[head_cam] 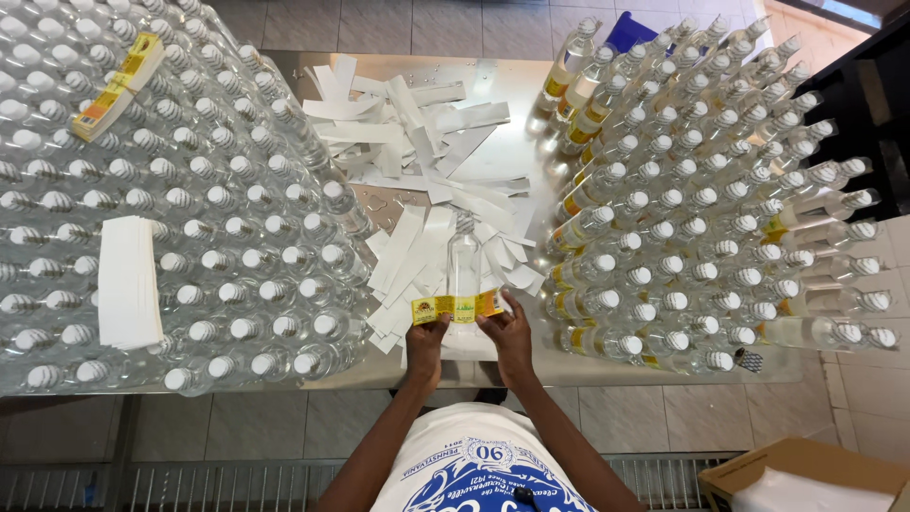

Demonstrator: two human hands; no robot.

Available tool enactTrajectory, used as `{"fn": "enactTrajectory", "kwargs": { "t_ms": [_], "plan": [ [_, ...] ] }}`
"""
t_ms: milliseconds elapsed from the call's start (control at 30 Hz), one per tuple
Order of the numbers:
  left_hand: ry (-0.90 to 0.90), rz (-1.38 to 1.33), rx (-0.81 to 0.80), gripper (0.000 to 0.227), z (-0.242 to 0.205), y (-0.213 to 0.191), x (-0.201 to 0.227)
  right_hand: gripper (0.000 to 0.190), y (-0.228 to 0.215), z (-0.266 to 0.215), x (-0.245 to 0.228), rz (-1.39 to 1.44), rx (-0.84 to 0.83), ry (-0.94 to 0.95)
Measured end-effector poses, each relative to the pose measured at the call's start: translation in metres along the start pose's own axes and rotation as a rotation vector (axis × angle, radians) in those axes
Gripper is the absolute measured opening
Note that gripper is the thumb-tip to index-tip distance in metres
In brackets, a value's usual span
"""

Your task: The person repeatedly picks up clear plastic bottles, applies yellow labels to them by hand, and places the labeled bottles into a growing stack on the right side of the table. The process is performed one at a time in a repetitive loop.

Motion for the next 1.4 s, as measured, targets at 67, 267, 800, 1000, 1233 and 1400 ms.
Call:
{"fn": "enactTrajectory", "kwargs": {
  "t_ms": [67, 267, 800, 1000, 1233, 1400],
  "plan": [
    [0.043, -0.111, -0.016, 0.029, -0.003, 0.008, 0.01, 0.102, 0.0, 0.002, -0.001, -0.136, 0.125, -0.174],
    [0.122, -0.34, -0.102, 0.019, 0.008, 0.015, -0.025, 0.078, 0.024, -0.037, -0.027, -0.67, 0.32, -0.768],
    [0.294, -0.257, -0.31, 0.08, -0.017, 0.057, 0.081, 0.07, 0.026, -0.044, -0.085, -0.037, -0.141, -0.407],
    [0.71, 0.449, -0.424, 0.057, -0.062, 0.054, 0.104, 0.075, 0.019, -0.053, -0.084, -0.078, -0.065, -0.481],
    [0.767, 0.482, -0.761, 0.083, -0.063, 0.06, 0.064, 0.095, -0.003, -0.069, -0.073, -0.23, -0.091, -0.45],
    [0.566, 0.617, -0.916, 0.084, -0.047, 0.057, 0.012, 0.113, -0.036, -0.074, -0.037, -0.357, -0.072, -0.314]
  ]
}}
Point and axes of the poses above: each hand's wrist, its own z-axis towards the middle knuckle, its own y-axis out of the palm, x = y × z, the point moved 3 cm from there along z, towards the middle knuckle, and after that the axes turned 10 degrees about y, right-handed, at the moved point
